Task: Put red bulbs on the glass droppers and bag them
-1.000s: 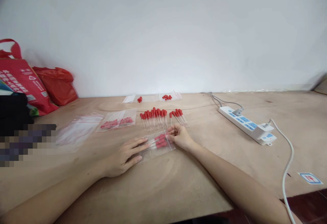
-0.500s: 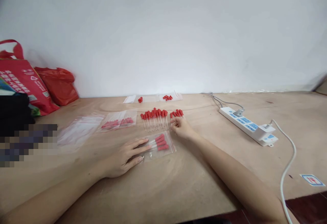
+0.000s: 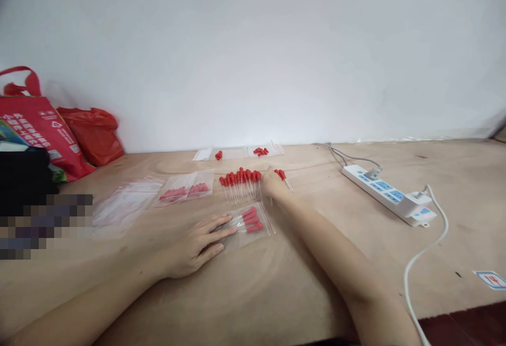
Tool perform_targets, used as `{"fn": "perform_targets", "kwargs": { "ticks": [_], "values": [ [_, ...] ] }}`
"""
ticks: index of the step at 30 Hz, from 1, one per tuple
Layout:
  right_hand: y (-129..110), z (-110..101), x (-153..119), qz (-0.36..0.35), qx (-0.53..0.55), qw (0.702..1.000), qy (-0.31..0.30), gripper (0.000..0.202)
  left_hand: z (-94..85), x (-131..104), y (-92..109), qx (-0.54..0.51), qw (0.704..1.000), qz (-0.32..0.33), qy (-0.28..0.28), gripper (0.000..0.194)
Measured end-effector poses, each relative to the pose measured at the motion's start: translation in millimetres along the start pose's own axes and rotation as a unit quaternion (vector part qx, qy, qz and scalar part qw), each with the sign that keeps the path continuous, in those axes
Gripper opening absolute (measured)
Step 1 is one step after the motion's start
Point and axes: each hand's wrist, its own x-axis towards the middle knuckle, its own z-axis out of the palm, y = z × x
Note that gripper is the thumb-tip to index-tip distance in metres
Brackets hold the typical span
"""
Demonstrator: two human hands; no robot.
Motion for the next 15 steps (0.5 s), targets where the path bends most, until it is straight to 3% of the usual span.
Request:
{"fn": "perform_targets", "kwargs": {
  "ticks": [3, 7, 11, 15],
  "values": [
    [5.8, -16.5, -15.3, -0.018, 0.014, 0.999, 0.037, 0.043, 0.6, -0.5, -0.4, -0.002, 1.0, 0.0, 0.001, 0.039],
    [25.4, -31.7, -48.4, -0.011, 0.164, 0.984, 0.069, 0.046, -1.4, -0.2, 0.9, -0.002, 1.0, -0.008, -0.01, 0.04],
    [35.6, -26.9, -73.9, 0.05, 0.313, 0.944, 0.092, 0.041, -3.5, 1.0, 2.5, -0.003, 1.0, -0.012, -0.005, 0.041],
    [27.4, -17.5, -81.5, 0.072, 0.381, 0.916, 0.104, 0.041, -1.5, 1.3, 0.9, -0.008, 1.0, -0.006, 0.007, 0.04]
  ]
}}
